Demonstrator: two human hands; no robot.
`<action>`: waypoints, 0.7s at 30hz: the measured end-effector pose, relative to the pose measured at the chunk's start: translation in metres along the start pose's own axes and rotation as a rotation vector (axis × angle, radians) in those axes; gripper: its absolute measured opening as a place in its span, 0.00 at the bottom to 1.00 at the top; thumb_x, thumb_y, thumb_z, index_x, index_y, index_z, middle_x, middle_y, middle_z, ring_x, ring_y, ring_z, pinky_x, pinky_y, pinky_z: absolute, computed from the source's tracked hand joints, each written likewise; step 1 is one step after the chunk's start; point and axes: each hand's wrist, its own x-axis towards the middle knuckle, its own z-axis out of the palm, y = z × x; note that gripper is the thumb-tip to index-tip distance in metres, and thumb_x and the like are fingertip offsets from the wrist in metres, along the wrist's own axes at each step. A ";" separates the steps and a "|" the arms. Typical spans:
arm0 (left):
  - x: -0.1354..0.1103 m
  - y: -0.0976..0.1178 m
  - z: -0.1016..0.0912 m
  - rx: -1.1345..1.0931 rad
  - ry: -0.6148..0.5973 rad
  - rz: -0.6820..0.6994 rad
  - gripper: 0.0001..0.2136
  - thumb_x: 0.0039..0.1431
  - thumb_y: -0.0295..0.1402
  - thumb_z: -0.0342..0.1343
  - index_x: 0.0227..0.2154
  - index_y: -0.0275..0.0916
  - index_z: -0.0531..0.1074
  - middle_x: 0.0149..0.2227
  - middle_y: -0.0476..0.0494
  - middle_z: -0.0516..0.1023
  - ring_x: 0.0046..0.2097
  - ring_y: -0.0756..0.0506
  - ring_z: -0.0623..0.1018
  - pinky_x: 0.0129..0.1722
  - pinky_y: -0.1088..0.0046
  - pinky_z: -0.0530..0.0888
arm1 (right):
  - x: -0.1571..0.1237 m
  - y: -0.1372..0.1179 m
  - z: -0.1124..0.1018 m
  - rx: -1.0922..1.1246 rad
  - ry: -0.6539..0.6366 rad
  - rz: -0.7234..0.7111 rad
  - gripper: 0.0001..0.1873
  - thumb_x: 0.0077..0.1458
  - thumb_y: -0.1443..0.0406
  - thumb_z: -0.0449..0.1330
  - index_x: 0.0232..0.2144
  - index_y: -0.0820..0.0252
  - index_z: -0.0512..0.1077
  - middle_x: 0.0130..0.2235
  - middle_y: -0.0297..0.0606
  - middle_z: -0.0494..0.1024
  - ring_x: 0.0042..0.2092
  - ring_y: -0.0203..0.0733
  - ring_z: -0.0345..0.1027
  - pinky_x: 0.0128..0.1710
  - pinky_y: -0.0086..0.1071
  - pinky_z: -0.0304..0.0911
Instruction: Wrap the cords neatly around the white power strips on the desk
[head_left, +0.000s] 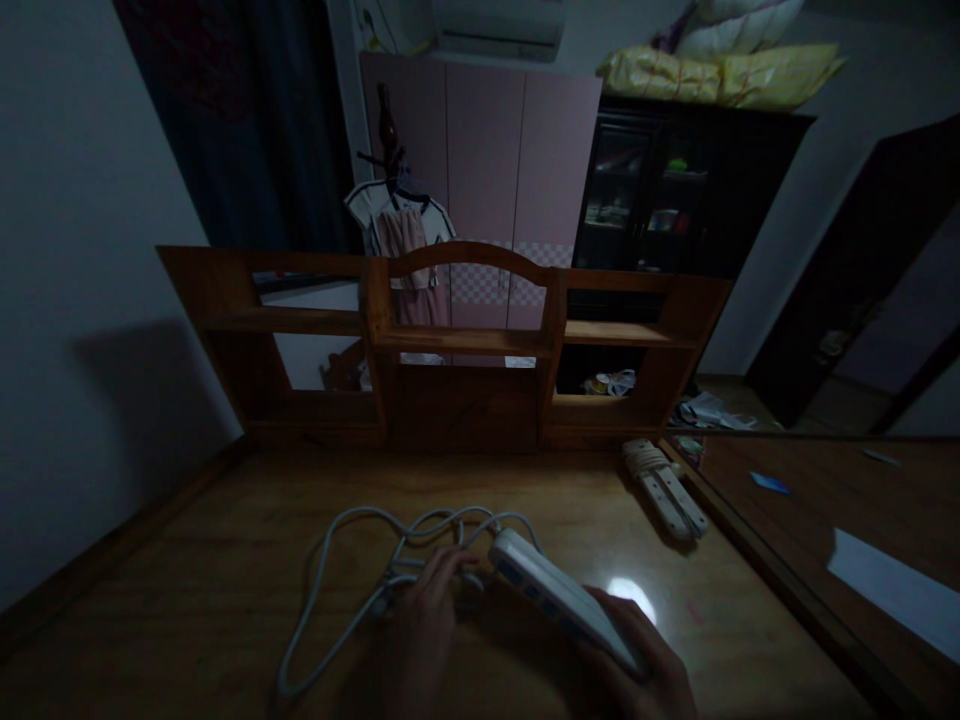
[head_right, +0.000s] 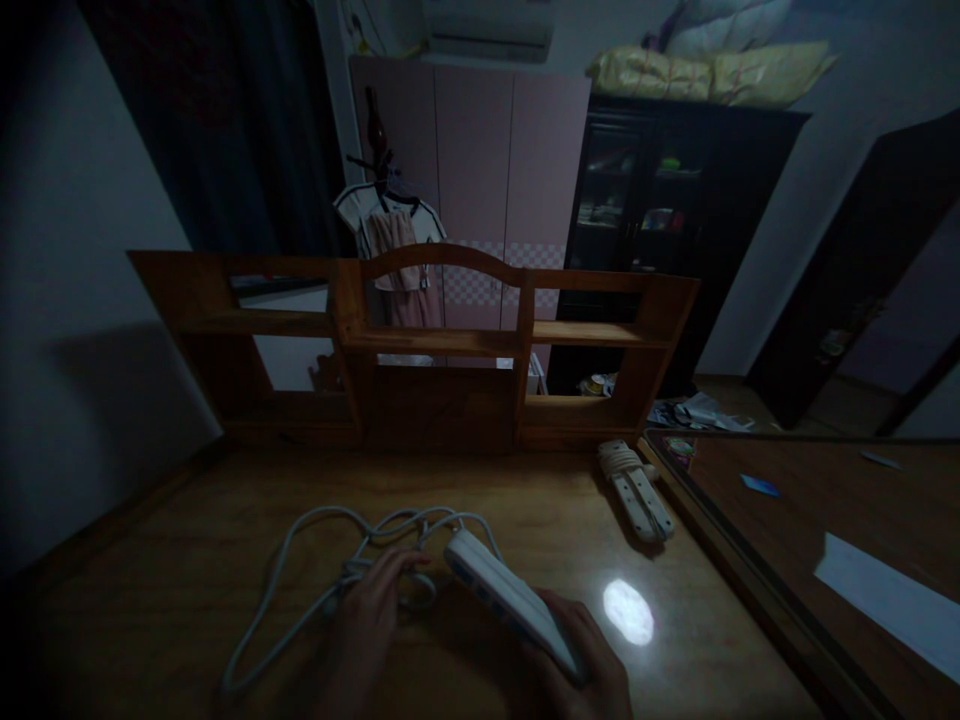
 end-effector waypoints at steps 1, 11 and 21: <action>0.001 -0.003 -0.001 0.013 0.001 -0.006 0.24 0.50 0.18 0.38 0.41 0.44 0.73 0.46 0.46 0.76 0.48 0.47 0.75 0.49 0.69 0.70 | 0.000 -0.001 0.000 -0.006 -0.008 -0.010 0.20 0.50 0.52 0.61 0.43 0.54 0.74 0.42 0.41 0.77 0.43 0.48 0.73 0.38 0.29 0.70; 0.011 -0.019 0.000 0.071 0.014 -0.056 0.20 0.55 0.19 0.38 0.39 0.42 0.73 0.46 0.45 0.77 0.48 0.47 0.76 0.49 0.68 0.70 | -0.002 0.002 -0.002 -0.099 -0.052 -0.095 0.18 0.50 0.57 0.61 0.44 0.54 0.74 0.43 0.41 0.76 0.45 0.48 0.71 0.44 0.31 0.68; 0.010 -0.011 -0.007 0.056 -0.040 -0.072 0.24 0.53 0.18 0.38 0.42 0.44 0.75 0.48 0.46 0.77 0.49 0.47 0.75 0.50 0.68 0.70 | -0.001 0.001 -0.001 -0.141 -0.090 -0.106 0.18 0.52 0.59 0.61 0.46 0.54 0.74 0.45 0.41 0.76 0.46 0.46 0.71 0.45 0.29 0.67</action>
